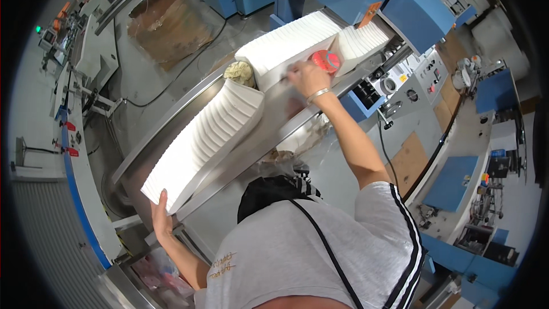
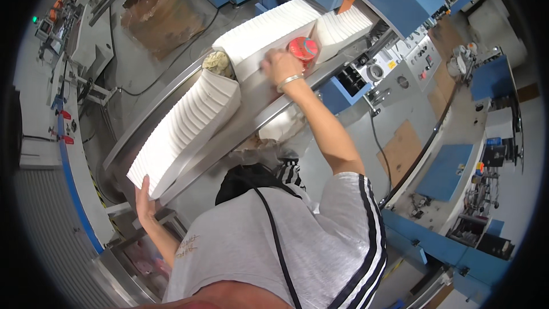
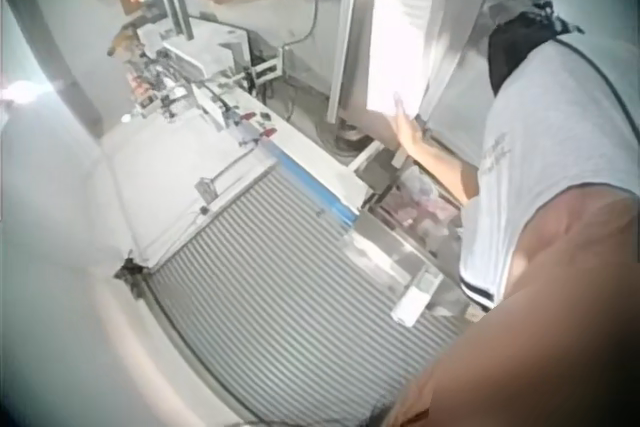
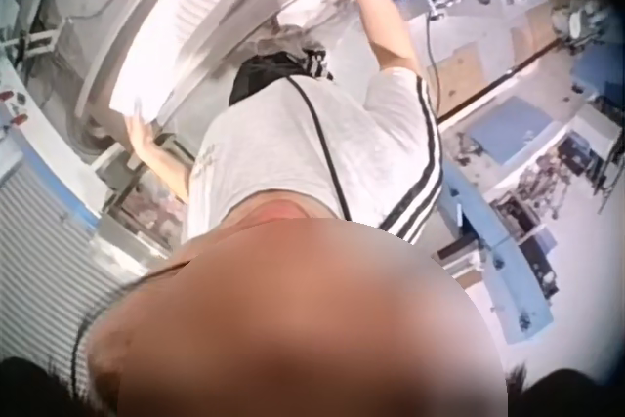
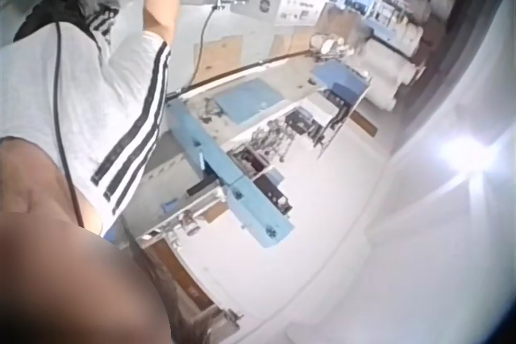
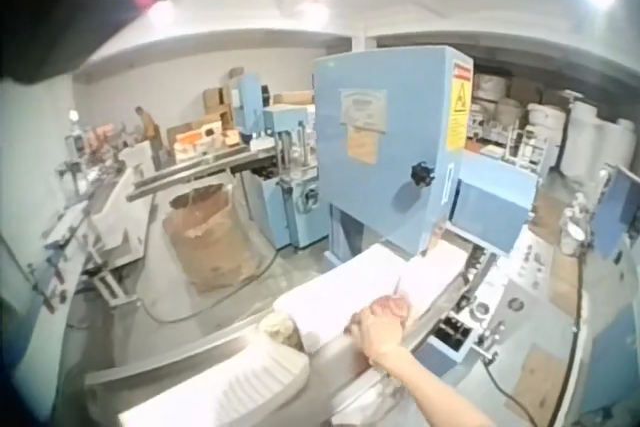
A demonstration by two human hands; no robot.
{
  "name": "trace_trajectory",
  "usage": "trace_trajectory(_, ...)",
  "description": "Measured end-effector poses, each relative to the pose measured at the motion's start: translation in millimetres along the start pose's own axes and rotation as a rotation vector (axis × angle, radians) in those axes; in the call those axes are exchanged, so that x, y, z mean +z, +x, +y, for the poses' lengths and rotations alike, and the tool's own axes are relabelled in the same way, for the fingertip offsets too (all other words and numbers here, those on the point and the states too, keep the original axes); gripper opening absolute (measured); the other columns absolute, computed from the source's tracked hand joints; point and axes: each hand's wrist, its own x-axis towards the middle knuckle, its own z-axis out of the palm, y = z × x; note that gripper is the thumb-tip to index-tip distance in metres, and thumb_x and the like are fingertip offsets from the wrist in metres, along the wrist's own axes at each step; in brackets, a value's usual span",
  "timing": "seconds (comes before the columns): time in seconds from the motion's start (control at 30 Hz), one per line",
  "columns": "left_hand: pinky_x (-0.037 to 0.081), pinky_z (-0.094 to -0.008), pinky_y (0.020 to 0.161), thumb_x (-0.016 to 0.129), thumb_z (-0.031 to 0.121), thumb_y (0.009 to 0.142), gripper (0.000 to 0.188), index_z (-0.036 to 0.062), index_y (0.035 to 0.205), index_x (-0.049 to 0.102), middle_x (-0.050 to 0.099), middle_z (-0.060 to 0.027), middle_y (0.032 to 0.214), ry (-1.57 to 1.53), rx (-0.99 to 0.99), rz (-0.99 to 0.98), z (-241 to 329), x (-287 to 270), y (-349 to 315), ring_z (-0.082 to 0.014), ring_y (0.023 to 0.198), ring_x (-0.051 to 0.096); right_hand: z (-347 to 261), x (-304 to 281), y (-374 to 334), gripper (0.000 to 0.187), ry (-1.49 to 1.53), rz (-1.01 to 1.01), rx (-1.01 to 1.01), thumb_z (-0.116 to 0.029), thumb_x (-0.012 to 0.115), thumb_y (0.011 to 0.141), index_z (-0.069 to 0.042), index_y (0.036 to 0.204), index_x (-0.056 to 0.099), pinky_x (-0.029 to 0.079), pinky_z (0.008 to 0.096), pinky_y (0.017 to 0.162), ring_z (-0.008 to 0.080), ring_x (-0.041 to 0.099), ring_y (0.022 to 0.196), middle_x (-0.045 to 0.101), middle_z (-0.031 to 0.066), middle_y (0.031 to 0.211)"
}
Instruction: Stacking and moving paper products between a work table and a processing machine.
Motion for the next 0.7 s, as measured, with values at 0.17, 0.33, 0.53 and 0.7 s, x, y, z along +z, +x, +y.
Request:
trace_trajectory(0.17, 0.027, -0.0351, 0.107, 0.064, 0.028, 0.088, 0.074, 0.002, 0.145, 0.024, 0.036, -0.0091, 0.143, -0.163, -0.129, -0.011, 5, -11, -5, -0.023, 0.13, 0.036, -46, 32, -14, 0.045, 0.426, -0.342, -0.097, -0.05, 0.059, 0.082, -0.006, 0.086, 0.068, 0.048, 0.0394, 0.071, 0.0337, 0.063, 0.074, 0.065, 0.0157, 0.075)
trace_trajectory(0.33, 0.025, -0.0351, 0.109, 0.062, 0.03, 0.089, 0.074, 0.0009, 0.145, 0.023, 0.032, -0.0107, 0.146, -0.146, -0.155, -0.038, 0, -16, 5, -0.0238, 0.133, 0.033, -71, 52, -18, 0.07, 0.275, -0.401, 0.031, -0.061, 0.055, 0.082, 0.0, 0.114, 0.059, 0.048, 0.0378, 0.081, 0.0371, 0.063, 0.09, 0.066, 0.0222, 0.093)
trace_trajectory(0.53, 0.021, -0.0347, 0.11, 0.06, 0.023, 0.09, 0.07, -0.0021, 0.144, 0.023, 0.031, -0.0121, 0.146, -0.139, -0.133, -0.068, -5, -15, 10, -0.0233, 0.134, 0.03, -75, 65, -6, 0.079, 0.443, -0.637, 0.017, -0.064, 0.057, 0.08, 0.004, 0.12, 0.054, 0.046, 0.033, 0.086, 0.0246, 0.06, 0.095, 0.065, 0.0177, 0.098)
trace_trajectory(0.7, 0.025, -0.0326, 0.108, 0.063, 0.024, 0.089, 0.069, -0.0008, 0.142, 0.026, 0.039, -0.0124, 0.14, 0.029, -0.013, -0.043, -1, -9, 8, -0.0215, 0.129, 0.036, -68, 82, -3, 0.089, 0.427, -0.775, -0.044, -0.064, 0.057, 0.08, 0.003, 0.135, 0.037, 0.036, 0.0322, 0.101, 0.0272, 0.049, 0.118, 0.052, 0.0206, 0.126)
